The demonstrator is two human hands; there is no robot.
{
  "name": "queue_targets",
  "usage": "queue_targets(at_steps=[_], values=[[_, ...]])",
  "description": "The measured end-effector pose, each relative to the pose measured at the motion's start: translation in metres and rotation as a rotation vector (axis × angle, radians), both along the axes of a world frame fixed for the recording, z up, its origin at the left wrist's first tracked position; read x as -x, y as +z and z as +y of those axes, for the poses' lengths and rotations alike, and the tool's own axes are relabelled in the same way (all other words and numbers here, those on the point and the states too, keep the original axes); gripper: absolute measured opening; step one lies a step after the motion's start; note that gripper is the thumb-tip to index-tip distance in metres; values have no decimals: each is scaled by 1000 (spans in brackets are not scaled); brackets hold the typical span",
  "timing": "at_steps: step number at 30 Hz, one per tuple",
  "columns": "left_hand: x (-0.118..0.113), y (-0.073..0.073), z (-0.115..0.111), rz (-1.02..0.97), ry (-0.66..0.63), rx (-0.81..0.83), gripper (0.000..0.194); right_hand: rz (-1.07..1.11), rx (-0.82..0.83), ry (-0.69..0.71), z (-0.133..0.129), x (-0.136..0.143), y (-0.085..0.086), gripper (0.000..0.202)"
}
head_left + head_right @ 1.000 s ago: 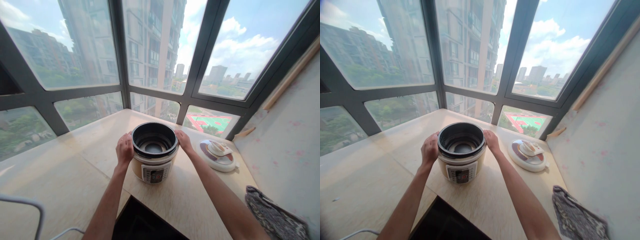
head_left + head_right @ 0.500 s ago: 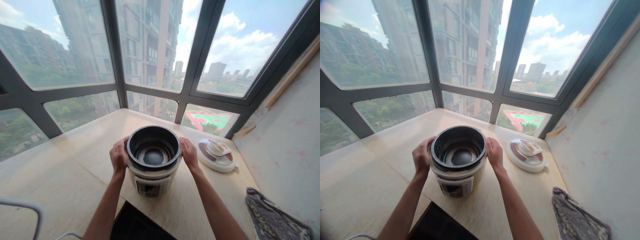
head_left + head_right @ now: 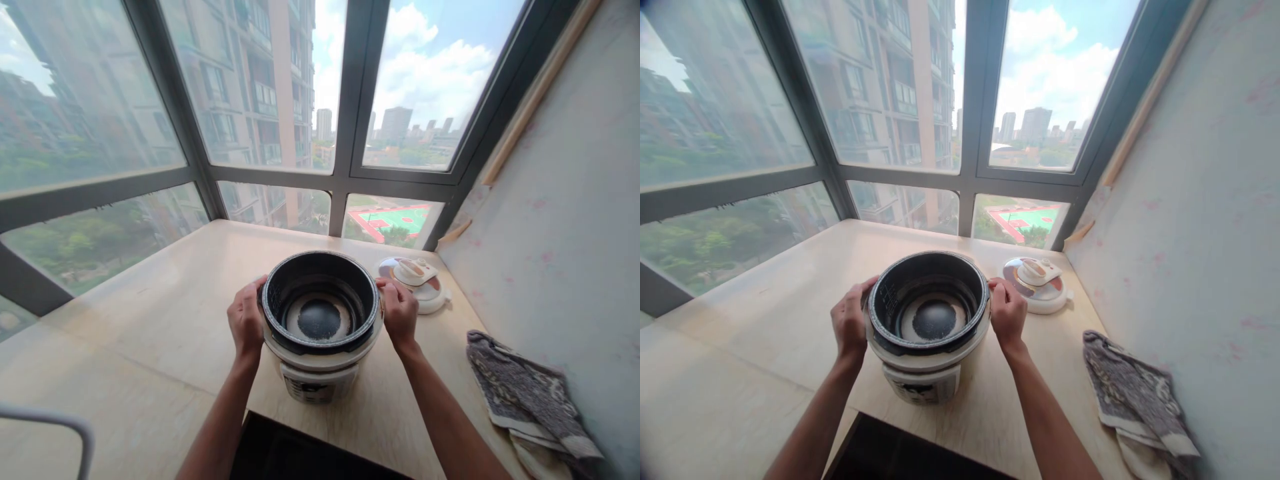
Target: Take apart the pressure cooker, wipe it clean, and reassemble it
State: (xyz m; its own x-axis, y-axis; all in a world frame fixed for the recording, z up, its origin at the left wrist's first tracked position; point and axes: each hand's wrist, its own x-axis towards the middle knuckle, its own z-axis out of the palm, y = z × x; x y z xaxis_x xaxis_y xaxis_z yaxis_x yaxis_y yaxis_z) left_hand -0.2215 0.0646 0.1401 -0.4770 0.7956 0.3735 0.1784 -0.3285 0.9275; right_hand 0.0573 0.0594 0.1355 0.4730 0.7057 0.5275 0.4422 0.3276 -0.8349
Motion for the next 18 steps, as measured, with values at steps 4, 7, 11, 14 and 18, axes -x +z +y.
queue_targets(at_steps=[4, 7, 11, 14, 18], values=[[-11, 4, 7, -29, -60, -10, 48, 22, -10, -46, -9, -11, -3, 33], [-14, 8, 9, -51, -87, 0, 47, 25, -23, -50, -13, -13, -3, 33], [-15, 8, 11, -121, -105, 15, 45, 2, -31, -52, -13, -11, -2, 33], [-14, 6, 11, -146, -106, 19, 42, 3, -33, -43, -11, -9, -3, 33], [-12, 6, 9, -108, -80, 22, 41, -7, -22, -24, -11, -11, -5, 32]])
